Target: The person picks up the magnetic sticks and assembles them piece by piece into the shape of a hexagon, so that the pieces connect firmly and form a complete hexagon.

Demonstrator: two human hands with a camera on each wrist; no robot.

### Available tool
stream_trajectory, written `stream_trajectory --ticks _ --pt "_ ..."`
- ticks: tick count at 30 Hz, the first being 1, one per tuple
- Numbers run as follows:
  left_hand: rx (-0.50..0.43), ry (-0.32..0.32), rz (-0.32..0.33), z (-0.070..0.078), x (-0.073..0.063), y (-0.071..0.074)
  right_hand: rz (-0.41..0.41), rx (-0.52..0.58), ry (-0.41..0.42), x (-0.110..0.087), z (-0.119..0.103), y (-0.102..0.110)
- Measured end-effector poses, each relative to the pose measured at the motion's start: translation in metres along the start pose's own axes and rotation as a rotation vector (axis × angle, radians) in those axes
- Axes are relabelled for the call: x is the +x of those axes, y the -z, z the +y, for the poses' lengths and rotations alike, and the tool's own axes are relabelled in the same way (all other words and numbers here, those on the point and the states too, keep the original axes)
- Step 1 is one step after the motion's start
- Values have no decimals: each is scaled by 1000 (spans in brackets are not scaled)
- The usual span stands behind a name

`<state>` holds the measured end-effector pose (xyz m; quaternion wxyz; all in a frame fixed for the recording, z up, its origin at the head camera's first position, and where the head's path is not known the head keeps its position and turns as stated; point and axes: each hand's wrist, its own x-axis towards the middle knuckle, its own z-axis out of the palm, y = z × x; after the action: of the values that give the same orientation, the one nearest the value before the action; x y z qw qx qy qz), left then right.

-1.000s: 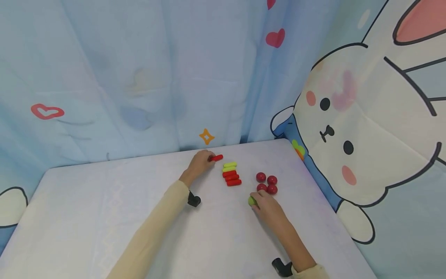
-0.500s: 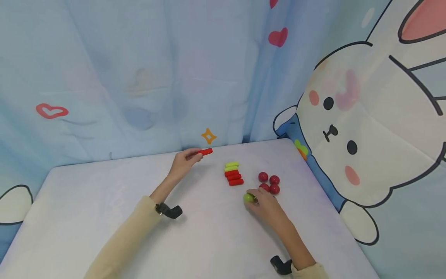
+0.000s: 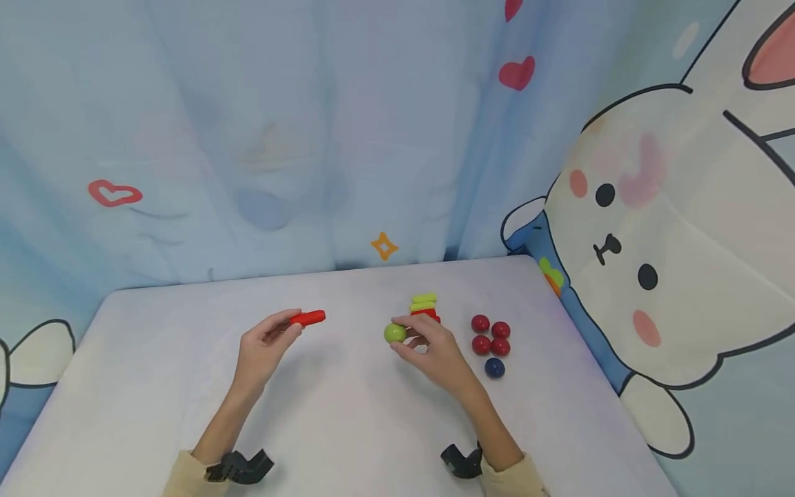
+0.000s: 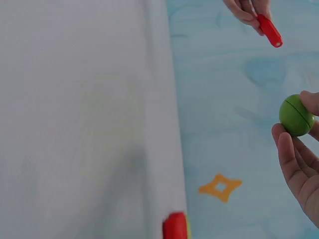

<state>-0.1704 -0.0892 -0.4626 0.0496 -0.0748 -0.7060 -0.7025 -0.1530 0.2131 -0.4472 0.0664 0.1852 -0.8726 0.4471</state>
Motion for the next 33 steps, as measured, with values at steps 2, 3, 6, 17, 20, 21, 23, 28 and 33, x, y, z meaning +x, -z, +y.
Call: stream_trajectory --ticks 2,3,6,17,20,21,23,28,33 --pt "-30 -13 24 4 -10 3 2 54 11 6 -9 -8" --pt "-34 -24 31 7 -13 4 2 85 22 10 -14 -11" --pt "-46 -79 36 16 -19 1 16 159 45 18 -30 -17" --pt "-60 -146 77 34 -33 0 78 273 163 38 -71 -34" --pt "-58 -143 79 35 -34 0 76 286 153 38 -71 -37" --pt "-56 -142 82 35 -34 0 73 287 148 38 -70 -38" --pt "-46 -152 80 35 -35 0 65 294 143 38 -70 -40" --pt "-13 -199 46 35 -36 2 18 307 159 35 -73 -48" --pt "21 -241 11 34 -37 3 -2 287 158 35 -75 -53"
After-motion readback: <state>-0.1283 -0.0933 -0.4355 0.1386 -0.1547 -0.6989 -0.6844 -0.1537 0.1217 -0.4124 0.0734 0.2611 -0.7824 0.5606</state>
